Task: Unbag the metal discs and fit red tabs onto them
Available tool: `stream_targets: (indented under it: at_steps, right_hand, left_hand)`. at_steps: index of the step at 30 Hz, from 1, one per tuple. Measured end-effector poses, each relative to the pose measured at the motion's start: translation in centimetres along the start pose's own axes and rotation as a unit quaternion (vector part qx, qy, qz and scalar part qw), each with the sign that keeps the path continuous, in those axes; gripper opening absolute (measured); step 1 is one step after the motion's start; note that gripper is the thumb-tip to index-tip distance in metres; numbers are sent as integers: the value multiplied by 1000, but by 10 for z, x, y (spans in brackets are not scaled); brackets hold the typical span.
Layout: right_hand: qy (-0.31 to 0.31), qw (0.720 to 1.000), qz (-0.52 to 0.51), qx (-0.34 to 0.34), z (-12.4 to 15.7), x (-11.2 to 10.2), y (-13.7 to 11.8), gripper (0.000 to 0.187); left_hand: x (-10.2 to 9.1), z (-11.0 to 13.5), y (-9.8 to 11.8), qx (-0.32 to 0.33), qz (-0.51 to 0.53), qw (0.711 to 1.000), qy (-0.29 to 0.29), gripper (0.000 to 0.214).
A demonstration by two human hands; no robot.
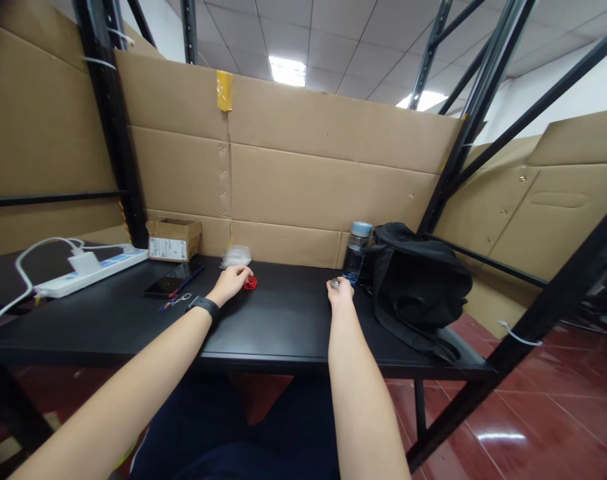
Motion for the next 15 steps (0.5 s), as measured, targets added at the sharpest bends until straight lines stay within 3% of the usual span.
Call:
stream_targets:
  at_steps: [5,15]
  right_hand:
    - [-31,999,-1,-9,0,8,-1,22]
    - [-20,1000,-9,-16,-3,2,-3,22]
  left_hand:
    - [1,-1,0,2,0,1000,-3,30]
    - [1,-1,0,0,4,1000,-3,29]
Point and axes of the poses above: each hand's wrist, its own z-axis away from the middle knuckle, its own x-axis out of the palm, y = z × x, the point moved 10 cm from there along -z, towards the middle knuckle, and after that the axes turned 10 degrees about x, right-handed, at the moved point
